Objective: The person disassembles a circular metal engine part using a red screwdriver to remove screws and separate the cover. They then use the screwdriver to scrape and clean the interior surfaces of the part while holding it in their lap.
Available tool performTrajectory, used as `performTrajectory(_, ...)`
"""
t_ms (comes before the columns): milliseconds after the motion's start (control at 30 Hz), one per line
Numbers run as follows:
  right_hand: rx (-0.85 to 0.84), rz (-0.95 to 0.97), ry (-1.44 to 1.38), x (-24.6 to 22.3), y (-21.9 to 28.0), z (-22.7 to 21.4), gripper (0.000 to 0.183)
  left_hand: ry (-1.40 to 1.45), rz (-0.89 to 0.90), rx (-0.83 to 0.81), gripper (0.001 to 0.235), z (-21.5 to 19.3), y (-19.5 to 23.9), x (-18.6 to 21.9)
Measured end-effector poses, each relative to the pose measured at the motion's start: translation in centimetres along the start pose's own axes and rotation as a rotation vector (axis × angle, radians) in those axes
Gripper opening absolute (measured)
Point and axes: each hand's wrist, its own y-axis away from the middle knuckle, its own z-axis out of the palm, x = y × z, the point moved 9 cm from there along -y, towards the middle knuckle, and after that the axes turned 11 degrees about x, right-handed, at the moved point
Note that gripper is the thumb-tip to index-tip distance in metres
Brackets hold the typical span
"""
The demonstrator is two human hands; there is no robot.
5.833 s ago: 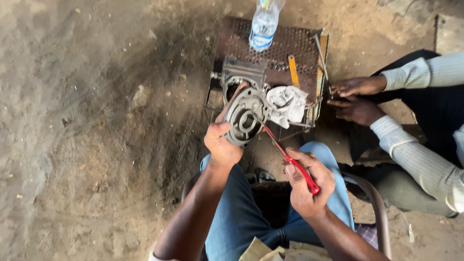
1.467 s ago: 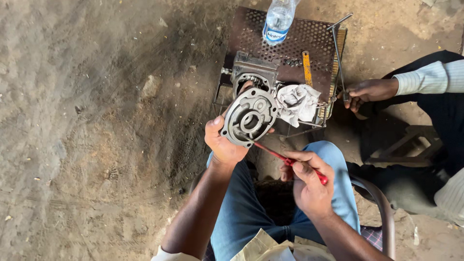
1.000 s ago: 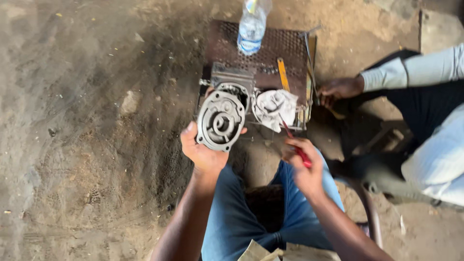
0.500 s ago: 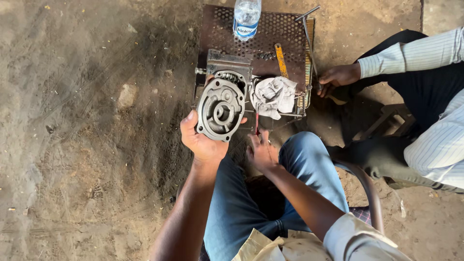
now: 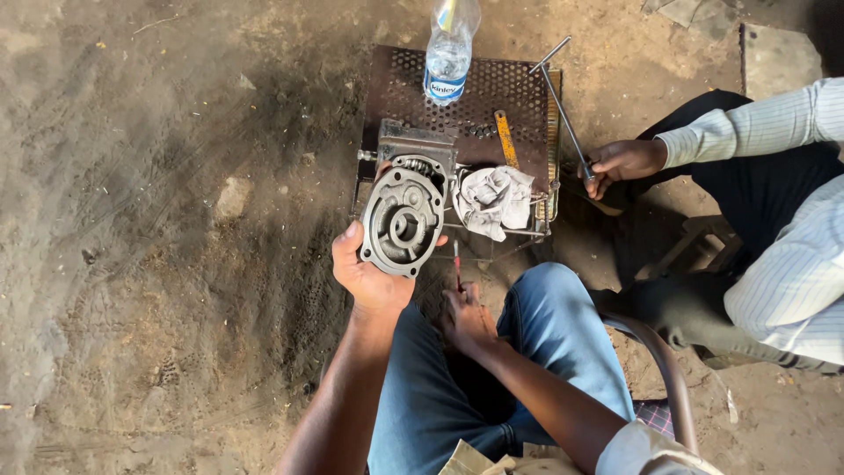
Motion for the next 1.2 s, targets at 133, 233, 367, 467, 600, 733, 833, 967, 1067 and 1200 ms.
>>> performTrajectory(133, 0.057, 0.000, -0.006, -1.2, -0.6, -1.9, 0.057, 0.052, -0.017, 0.001, 0.074, -0.2, -0.3, -0.2)
performTrajectory(233, 0.088, -0.010, -0.002, -1.6, -1.8, -2.4, 0.063, 0.053, -0.010, -0.016, 0.073, -0.3, -0.2, -0.2)
performTrajectory(367, 0.117, -0.045, -0.016, -1.7, -3.3, -1.9, 0.062, 0.043, 0.005, -0.018, 0.074, -0.1, -0.3, -0.1)
performTrajectory(467, 0.007, 0.030, -0.008, -0.8, -3.3, -0.3, 0.058, 0.053, 0.002, -0.037, 0.076, 0.0, -0.1, -0.1)
performTrajectory(600, 0.031, 0.009, -0.056, -1.2, -3.2, -0.3, 0.060, 0.037, 0.014, -0.043, 0.077, 0.0, -0.3, 0.0)
performTrajectory(733, -0.038, 0.054, -0.029, -1.5, -2.5, -0.3, 0.061, 0.033, -0.003, 0.008, 0.076, -0.4, -0.3, 0.0)
performTrajectory(833, -0.096, 0.091, -0.005, -1.2, -1.9, -0.3, 0.064, 0.015, 0.013, -0.009, 0.076, 0.0, -0.2, 0.2)
performTrajectory(967, 0.088, -0.126, -0.232, -2.4, -1.1, -1.4, 0.059, 0.025, 0.016, 0.011, 0.075, -0.1, -0.3, 0.3)
performTrajectory(1067, 0.183, -0.053, -0.705, -1.2, -1.3, -1.1, 0.035, 0.025, 0.030, 0.027, 0.076, -0.3, -0.4, 0.6)
performTrajectory(1200, 0.013, 0.571, -1.432, 2.5, -2.0, 3.1, 0.033, 0.007, 0.043, -0.007, 0.076, 0.5, -0.2, 1.1)
